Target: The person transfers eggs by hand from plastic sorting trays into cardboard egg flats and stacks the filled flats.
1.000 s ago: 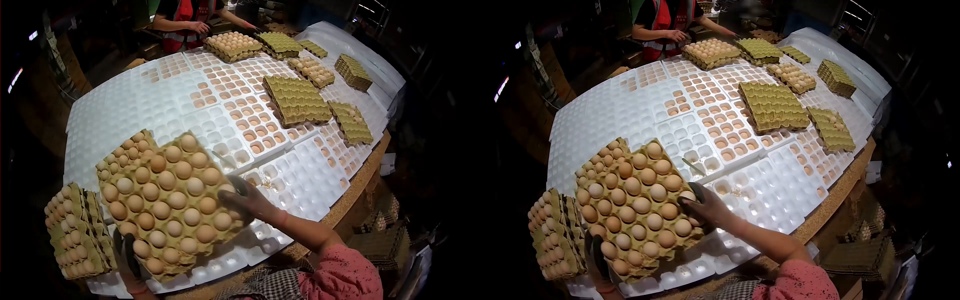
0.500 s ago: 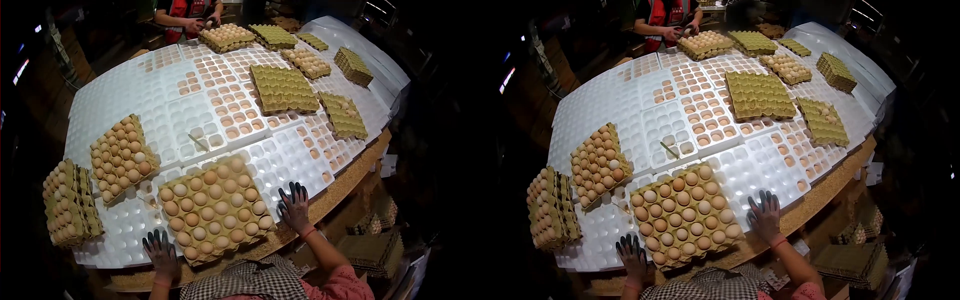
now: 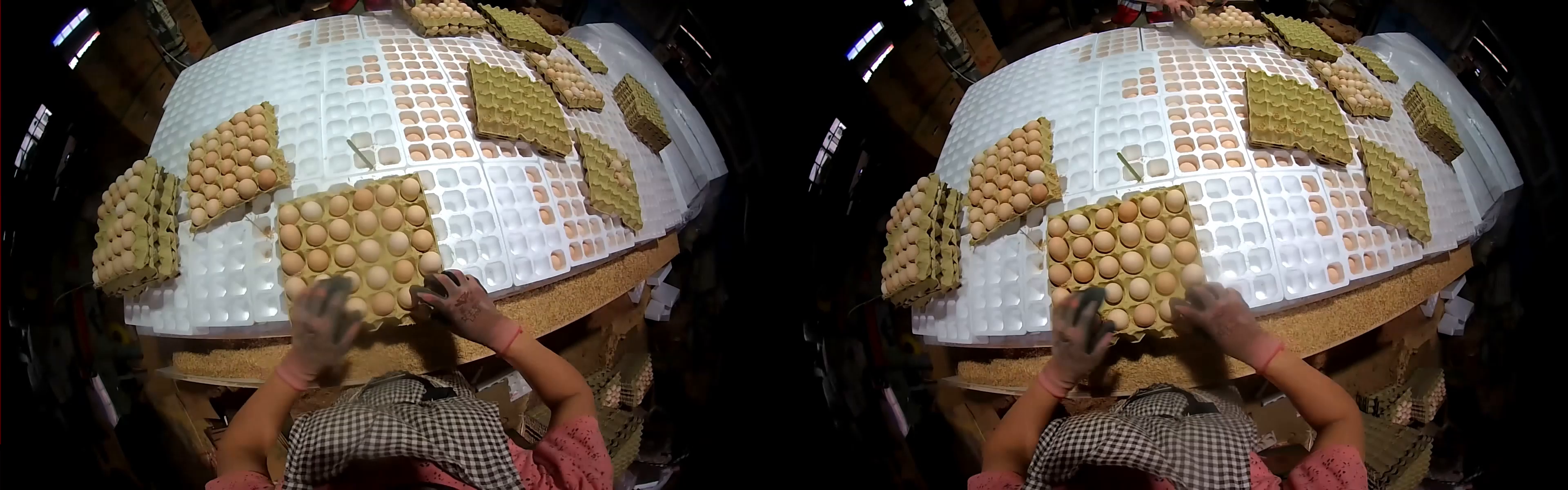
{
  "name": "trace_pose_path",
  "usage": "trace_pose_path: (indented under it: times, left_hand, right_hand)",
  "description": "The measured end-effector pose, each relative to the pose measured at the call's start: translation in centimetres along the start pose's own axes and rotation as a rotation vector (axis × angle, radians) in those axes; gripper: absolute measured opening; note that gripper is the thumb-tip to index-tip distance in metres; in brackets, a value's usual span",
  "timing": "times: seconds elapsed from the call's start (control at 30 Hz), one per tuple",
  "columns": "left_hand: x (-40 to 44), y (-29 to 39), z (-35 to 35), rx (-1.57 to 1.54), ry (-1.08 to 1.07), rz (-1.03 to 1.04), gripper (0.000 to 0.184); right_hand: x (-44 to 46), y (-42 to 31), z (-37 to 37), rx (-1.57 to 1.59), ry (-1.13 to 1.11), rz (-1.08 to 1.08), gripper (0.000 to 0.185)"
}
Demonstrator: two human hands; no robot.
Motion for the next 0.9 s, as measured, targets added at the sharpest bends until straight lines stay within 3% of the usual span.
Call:
trace_pose_path:
  times: [0.07, 0.13, 0.17, 0.23, 0.3, 0.37, 0.4, 0.43, 0.5, 0.53, 0.57, 0.6, 0.63, 0.7, 0.73, 0.83, 0.9]
  left_hand:
    - [1.9, 4.5, 2.3, -0.004, -0.084, 0.169, 0.059]
    - [2.7, 6.9, 5.3, 0.066, -0.208, 0.214, 0.055]
    - [3.1, 7.4, 6.2, 0.119, -0.256, 0.250, 0.054]
    - [3.4, 7.1, 7.0, 0.086, -0.260, 0.272, 0.053]
    - [3.9, 6.4, 6.8, 0.057, -0.262, 0.303, 0.052]
    - [4.6, 3.6, 6.2, -0.523, -0.194, -0.076, 0.049]
    - [5.4, 2.5, 5.5, -0.924, -0.129, -0.278, 0.047]
    - [5.4, 0.9, 5.4, -0.781, -0.038, -0.320, 0.044]
    - [7.7, 0.8, 3.9, -0.433, -0.223, -0.198, 0.044]
    - [8.2, 1.2, 3.9, -0.444, -0.223, -0.179, 0.044]
    - [8.8, 2.6, 4.1, -0.222, -0.270, -0.002, 0.045]
    - [9.3, 3.8, 4.5, 0.002, -0.304, 0.180, 0.047]
    - [9.5, 4.4, 5.3, -0.011, -0.296, 0.211, 0.047]
    - [9.1, 5.7, 8.4, 0.316, -0.466, 0.353, 0.050]
    - [9.4, 5.8, 8.4, 0.296, -0.507, 0.325, 0.050]
    - [10.6, 4.1, 8.0, 0.129, -0.544, 0.310, 0.050]
    - [12.5, 3.7, 6.5, -0.115, -0.661, 0.048, 0.049]
  right_hand:
    - [-0.1, 0.4, -0.1, -0.069, 0.058, -0.040, 0.050]
    - [-0.2, 2.3, -1.9, 0.577, 0.176, 0.033, 0.049]
    - [0.1, 3.2, -3.0, 0.666, 0.352, 0.028, 0.048]
    - [0.2, 4.0, -4.1, 0.688, 0.463, 0.200, 0.049]
    - [2.5, 3.7, -3.3, 0.328, 0.172, 0.199, 0.047]
    - [3.6, 4.7, -0.1, 0.150, -0.095, 0.341, 0.061]
    - [3.6, 4.6, -1.1, 0.168, -0.170, 0.402, 0.057]
    - [3.2, 5.6, -0.9, 0.160, -0.159, 0.412, 0.057]
    - [2.0, 7.2, -1.6, 0.853, 0.231, 0.369, 0.057]
    - [1.5, 7.9, -2.3, 1.112, 0.390, 0.490, 0.056]
    - [2.0, 8.1, -3.5, 1.038, 0.564, 0.376, 0.052]
    - [3.6, 6.8, -5.0, 0.758, 0.358, 0.431, 0.044]
    - [5.2, 5.4, -6.2, 0.478, 0.154, 0.486, 0.036]
    - [7.0, 6.0, -2.1, 0.063, -0.017, 0.461, 0.024]
    - [8.1, 5.9, -1.4, -0.018, -0.054, 0.443, 0.023]
    - [6.6, 8.2, -1.4, -0.031, 0.048, 0.310, 0.021]
    - [3.7, 10.2, -6.1, 0.469, 0.317, 0.376, 0.032]
Point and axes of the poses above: each hand's wrist, its own x-axis towards the middle knuckle, its own z-axis out of the palm, y = z × x, the point moved 4 cm from there along x, towards the middle knuckle, and after that the axes turned 15 degrees about x, right-handed, at the moved point
